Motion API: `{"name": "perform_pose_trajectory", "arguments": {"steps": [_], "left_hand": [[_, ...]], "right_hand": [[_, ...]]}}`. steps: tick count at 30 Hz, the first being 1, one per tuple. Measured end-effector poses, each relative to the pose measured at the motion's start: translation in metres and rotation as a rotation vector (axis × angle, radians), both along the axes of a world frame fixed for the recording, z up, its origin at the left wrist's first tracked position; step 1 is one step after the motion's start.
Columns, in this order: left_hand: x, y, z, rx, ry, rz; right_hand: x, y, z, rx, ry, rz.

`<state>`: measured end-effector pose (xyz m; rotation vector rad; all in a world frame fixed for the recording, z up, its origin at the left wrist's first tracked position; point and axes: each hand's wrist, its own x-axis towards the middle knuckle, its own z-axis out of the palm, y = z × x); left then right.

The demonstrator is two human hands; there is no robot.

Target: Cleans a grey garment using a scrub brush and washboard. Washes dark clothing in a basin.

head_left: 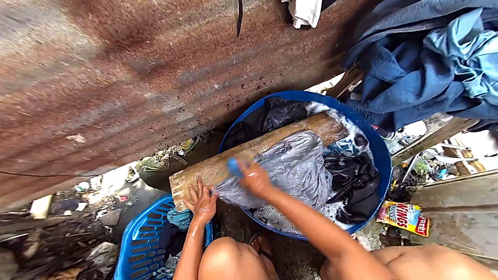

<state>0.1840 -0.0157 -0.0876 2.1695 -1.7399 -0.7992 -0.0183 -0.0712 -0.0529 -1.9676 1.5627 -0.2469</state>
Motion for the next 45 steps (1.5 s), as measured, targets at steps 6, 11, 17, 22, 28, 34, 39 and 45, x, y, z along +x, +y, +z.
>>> {"name": "perform_pose_trajectory", "arguments": {"steps": [6,11,17,22,28,34,39,45], "left_hand": [[-0.001,-0.003,-0.002,-0.005,-0.018,-0.01],[-0.001,-0.003,-0.003,-0.021,-0.018,-0.004],[-0.001,-0.002,-0.003,-0.035,0.014,-0.004],[-0.003,-0.006,-0.003,0.0,-0.021,-0.004],[0.0,-0.003,-0.001,-0.003,-0.012,0.002],[-0.003,-0.005,-0.005,-0.011,-0.001,0.005],[-0.005,-0.008,-0.006,-0.023,-0.019,0.005],[0.002,-0.004,-0.009,-0.034,-0.012,0.009]], "right_hand": [[-0.158,-0.076,-0.004,-0.051,0.138,-0.754],[0.041,0.02,-0.023,-0.149,-0.043,-0.138],[-0.1,-0.035,0.0,-0.043,0.084,-0.32],[-0.151,-0.067,-0.007,-0.064,0.146,-0.784],[0.048,0.04,-0.016,-0.109,-0.086,0.06],[-0.165,-0.054,-0.002,-0.036,0.133,-0.608],[-0.071,-0.039,-0.019,-0.102,0.081,-0.609],[0.015,0.008,-0.013,-0.034,-0.04,0.031]]}}
